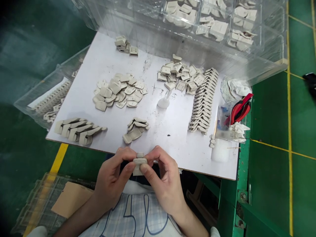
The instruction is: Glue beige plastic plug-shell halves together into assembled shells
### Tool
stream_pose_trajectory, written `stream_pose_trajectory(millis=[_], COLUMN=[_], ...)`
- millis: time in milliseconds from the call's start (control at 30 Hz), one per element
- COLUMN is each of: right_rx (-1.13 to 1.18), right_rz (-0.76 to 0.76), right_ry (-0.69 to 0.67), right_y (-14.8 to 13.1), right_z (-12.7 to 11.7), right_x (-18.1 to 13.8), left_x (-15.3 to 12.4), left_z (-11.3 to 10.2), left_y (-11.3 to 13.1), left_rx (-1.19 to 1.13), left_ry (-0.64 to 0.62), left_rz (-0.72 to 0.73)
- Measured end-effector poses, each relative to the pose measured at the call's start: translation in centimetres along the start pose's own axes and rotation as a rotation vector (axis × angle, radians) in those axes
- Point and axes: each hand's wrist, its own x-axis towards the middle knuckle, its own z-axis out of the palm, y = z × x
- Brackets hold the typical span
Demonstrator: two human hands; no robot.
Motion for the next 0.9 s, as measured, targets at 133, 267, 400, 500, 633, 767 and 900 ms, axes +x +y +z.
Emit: stream_pose_trajectory(millis=[133, 267, 400, 500, 633, 767, 900], right_rx=[0.04, 0.034, 0.038, 0.044, 0.01, 0.044, 0.07], right_rz=[-0.016, -0.027, -0.025, -0.007, -0.016, -0.014, -0.051], right_ry=[0.028, 0.035, 0.032, 0.012, 0.027, 0.063, 0.066], right_y=[0.23, 0.34, 0.53, 0.52, 0.36, 0.48, 0.78], right_z=[0.21, 0.34, 0.28, 0.03, -0.22, -0.03, 0.21], right_x=[-0.21, -0.15, 0.11, 0.25, 0.25, 0.3, 0.57], left_x=[0.08, 0.25, 0.19, 0.12, 0.12, 0.07, -0.06], left_z=[0.27, 0.27, 0.51, 0.64, 0.5, 0.32, 0.25], left_y=[0.14, -0.06, -0.39, -0.37, -0.12, -0.04, -0.21], left_rx=[0.022, 0.0, -0.129, -0.212, -0.241, -0.277, -0.325], left_ry=[0.036, 0.035, 0.02, 0.033, 0.043, 0.018, 0.033], left_rz=[0.046, 0.041, -0.086, -0.183, -0.231, -0.214, -0.249])
